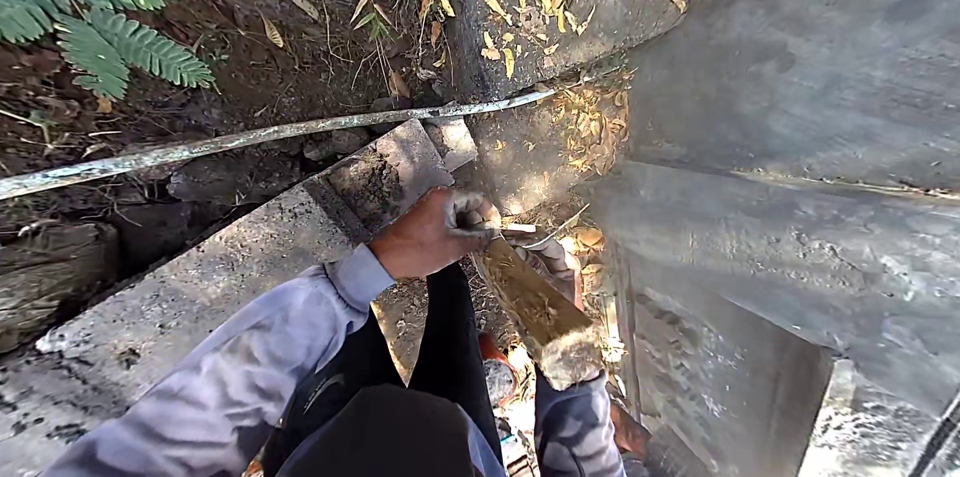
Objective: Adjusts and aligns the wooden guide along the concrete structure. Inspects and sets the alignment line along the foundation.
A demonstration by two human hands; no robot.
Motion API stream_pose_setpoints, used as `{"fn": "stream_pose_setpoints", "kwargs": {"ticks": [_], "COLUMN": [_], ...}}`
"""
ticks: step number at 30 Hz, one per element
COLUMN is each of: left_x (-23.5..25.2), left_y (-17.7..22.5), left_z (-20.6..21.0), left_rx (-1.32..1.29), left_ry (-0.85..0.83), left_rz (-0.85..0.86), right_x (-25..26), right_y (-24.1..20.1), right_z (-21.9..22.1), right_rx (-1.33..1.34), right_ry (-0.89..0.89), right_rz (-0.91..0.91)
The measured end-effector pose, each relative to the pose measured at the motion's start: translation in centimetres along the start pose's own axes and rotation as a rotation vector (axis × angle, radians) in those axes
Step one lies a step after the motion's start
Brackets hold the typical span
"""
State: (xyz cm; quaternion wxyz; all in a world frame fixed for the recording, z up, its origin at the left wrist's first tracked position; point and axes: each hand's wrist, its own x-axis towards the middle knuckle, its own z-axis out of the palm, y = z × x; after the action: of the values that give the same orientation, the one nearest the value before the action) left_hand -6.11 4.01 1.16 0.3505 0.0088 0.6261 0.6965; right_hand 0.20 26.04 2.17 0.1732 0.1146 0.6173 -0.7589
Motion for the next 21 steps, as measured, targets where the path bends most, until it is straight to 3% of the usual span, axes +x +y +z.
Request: {"fn": "stream_pose_setpoints", "kwargs": {"ticks": [15, 18, 21], "left_x": [-0.4, -1.4, -2.9], "left_y": [0.4, 0.7, 0.8], "left_z": [-0.5, -0.7, -1.1], "left_rx": [-0.014, -0.036, 0.006], "left_ry": [-0.030, -0.006, 0.012], "left_rz": [-0.025, -0.093, -0.180], "right_x": [-0.3, -0.2, -1.0], "right_y": [-0.7, -0.1, 0.6], "right_z": [0.4, -0.3, -0.6], "right_rx": [-0.240, -0.322, -0.199], "right_ry": [0.074, 0.056, 0.128], "right_rz": [0.049, 0.020, 0.059]}}
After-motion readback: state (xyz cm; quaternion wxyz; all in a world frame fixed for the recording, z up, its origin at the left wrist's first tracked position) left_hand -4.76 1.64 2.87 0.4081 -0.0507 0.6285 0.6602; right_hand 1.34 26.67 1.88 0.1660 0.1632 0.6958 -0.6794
